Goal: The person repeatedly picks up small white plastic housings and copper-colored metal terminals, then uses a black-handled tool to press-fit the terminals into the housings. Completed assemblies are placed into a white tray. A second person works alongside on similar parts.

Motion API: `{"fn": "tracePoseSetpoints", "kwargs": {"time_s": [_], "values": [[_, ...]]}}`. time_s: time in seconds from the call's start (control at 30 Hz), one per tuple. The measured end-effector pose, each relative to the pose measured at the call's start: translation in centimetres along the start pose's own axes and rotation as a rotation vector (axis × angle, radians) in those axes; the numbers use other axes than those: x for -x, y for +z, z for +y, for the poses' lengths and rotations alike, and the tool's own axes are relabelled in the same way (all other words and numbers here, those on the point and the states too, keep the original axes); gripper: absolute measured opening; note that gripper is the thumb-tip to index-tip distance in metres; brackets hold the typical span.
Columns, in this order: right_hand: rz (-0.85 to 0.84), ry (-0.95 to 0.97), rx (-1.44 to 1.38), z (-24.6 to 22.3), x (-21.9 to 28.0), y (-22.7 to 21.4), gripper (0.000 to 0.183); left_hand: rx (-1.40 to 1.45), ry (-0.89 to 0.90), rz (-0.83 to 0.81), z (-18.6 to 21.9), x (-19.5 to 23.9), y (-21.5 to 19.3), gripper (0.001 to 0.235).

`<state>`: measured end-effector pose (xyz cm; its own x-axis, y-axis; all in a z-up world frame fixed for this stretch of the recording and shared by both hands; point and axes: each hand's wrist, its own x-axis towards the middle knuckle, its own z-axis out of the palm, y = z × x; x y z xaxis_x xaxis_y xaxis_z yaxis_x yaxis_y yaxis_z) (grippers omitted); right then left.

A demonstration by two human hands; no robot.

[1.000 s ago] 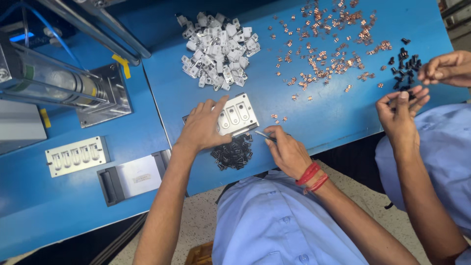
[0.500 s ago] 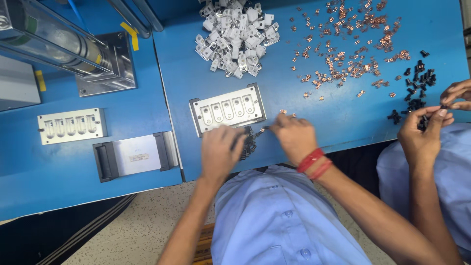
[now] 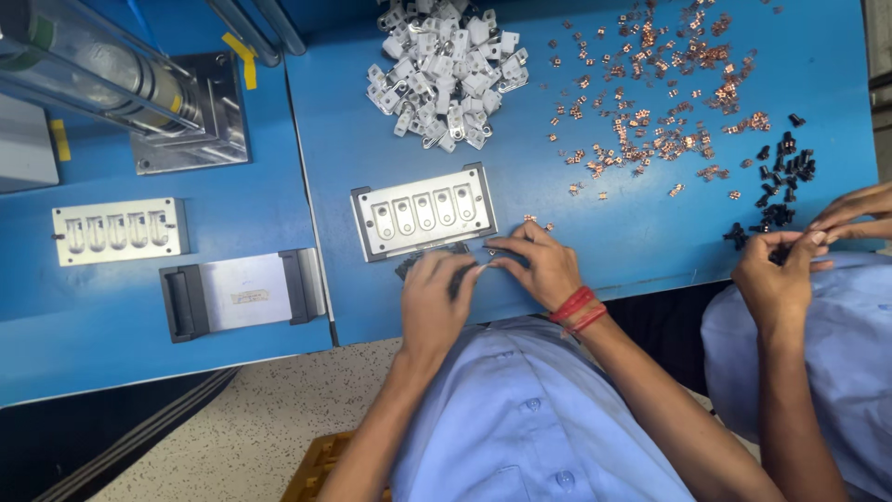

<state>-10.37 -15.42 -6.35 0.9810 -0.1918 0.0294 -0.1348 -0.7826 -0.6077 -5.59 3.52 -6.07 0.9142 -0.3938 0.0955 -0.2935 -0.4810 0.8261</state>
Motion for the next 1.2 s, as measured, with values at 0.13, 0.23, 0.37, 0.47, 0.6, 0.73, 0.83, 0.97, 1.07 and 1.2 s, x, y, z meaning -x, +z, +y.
{"fn": "tracePoseSetpoints", "kwargs": {"time_s": [0.13, 0.23, 0.37, 0.47, 0.6, 0.73, 0.83, 0.97, 1.07, 1.2], "values": [[0.086, -0.058, 0.009, 1.1, 0.6, 0.3, 0.019, 0.567, -0.504, -0.045, -0.6, 1.4, -0.6, 0.023], [0.144, -0.015, 0.056, 1.9, 1.4, -0.6, 0.018, 0.825, -0.637, -0.06, -1.9, 1.3, -0.3, 0.023], [0.128, 0.151, -0.145, 2.1, 2.2, -1.3, 0.02, 1.001, -0.66, -0.182, -3.3, 1.2, 0.5, 0.02], [0.075, 0.149, -0.423, 1.2, 2.3, -1.6, 0.015, 1.069, -0.641, -0.231, -3.1, 0.7, 1.1, 0.017], [0.003, 0.238, -0.473, -1.4, 2.4, -1.9, 0.021, 1.106, -0.589, -0.262, -2.0, -0.7, 1.6, 0.018], [0.056, 0.019, -0.516, -3.3, 1.8, -3.2, 0.029, 1.098, -0.568, -0.3, -1.4, -1.8, 1.5, 0.019], [0.116, -0.033, -0.328, -4.4, 1.2, -3.9, 0.028, 1.093, -0.547, -0.33, -1.3, -2.2, 1.4, 0.019], [0.226, -0.109, -0.222, -5.5, 0.9, -4.3, 0.029, 1.085, -0.555, -0.357, -0.8, -2.8, 1.7, 0.018], [0.309, -0.09, -0.194, -5.6, 1.4, -4.3, 0.029, 1.148, -0.636, -0.432, -0.4, -3.5, 1.7, 0.015], [0.306, -0.046, -0.28, -4.8, 1.7, -4.5, 0.03, 1.079, -0.609, -0.694, -0.9, -5.7, 1.5, 0.017]]}}
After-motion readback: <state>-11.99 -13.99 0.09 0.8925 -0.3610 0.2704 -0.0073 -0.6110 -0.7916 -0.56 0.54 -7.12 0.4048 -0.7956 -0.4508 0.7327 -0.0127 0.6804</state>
